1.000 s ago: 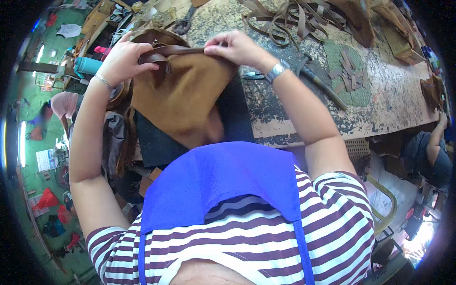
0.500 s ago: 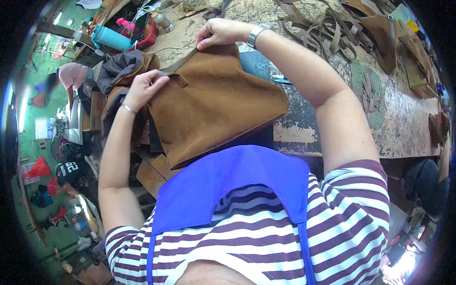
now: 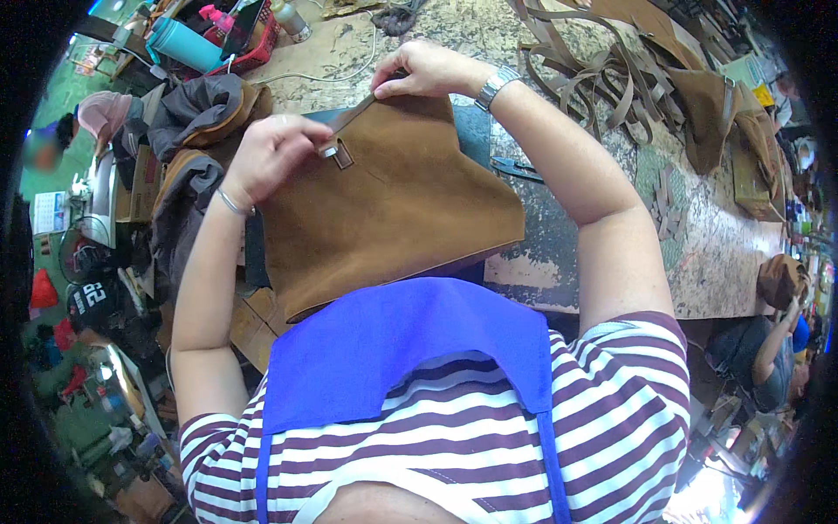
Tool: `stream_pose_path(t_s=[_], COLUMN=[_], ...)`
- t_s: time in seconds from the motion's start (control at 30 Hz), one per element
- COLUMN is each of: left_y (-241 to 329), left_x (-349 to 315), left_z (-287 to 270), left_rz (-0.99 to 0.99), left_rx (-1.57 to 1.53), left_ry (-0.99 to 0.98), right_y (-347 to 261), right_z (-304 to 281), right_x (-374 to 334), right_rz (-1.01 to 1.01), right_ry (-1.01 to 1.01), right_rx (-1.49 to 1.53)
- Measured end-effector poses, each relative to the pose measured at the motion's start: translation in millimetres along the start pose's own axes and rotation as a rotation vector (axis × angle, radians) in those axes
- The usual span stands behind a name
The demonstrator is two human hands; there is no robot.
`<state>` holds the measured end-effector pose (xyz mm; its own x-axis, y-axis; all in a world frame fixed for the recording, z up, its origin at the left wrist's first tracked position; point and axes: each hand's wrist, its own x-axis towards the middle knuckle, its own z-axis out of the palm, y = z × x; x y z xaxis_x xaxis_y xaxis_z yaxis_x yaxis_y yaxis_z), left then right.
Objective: The recorder is assembling components of a leather bag, including attaching trim and using a hammer and pliers to secure parts.
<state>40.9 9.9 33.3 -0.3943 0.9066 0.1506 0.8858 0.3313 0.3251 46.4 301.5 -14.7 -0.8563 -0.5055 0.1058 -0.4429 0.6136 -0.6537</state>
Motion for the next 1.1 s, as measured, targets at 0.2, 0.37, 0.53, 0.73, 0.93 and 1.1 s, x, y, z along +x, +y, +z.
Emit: stream_pose_path(t_s=[0.2, 0.37, 0.53, 0.73, 0.93, 1.1], left_y=[-24.5, -38.4, -28.6, -20.4, -19.3, -19.7], left_x=[34.8, 42.9, 48.3, 46.3, 46.1, 47.1], left_z=[17.3, 26.0, 18.2, 23.6, 27.4, 29.9], left_rz=[-0.590, -0.495, -0.565, -0.563, -0.553, -0.525], left_rx=[-0.633, -0.980, -1.004, -0.986, -0.821, -0.677], left_ry=[-0.223, -0.244, -0.234, -0.182, -0.202, -0.159], right_y=[0.9, -8.8, -20.9, -21.2, -25.4, -25.3], right_z=[0.1, 6.0, 10.8, 13.0, 29.5, 42.8], right_x=[1.7, -2.1, 5.7, 14.0, 13.0, 12.2], right_rz=[-0.009, -0.265, -0.454, -0.672, -0.577, -0.472], right_ry=[0.013, 0.217, 0.209, 0.108, 0.202, 0.364], right_rx=[0.036, -0.122, -0.256, -0.557, -0.494, -0.338])
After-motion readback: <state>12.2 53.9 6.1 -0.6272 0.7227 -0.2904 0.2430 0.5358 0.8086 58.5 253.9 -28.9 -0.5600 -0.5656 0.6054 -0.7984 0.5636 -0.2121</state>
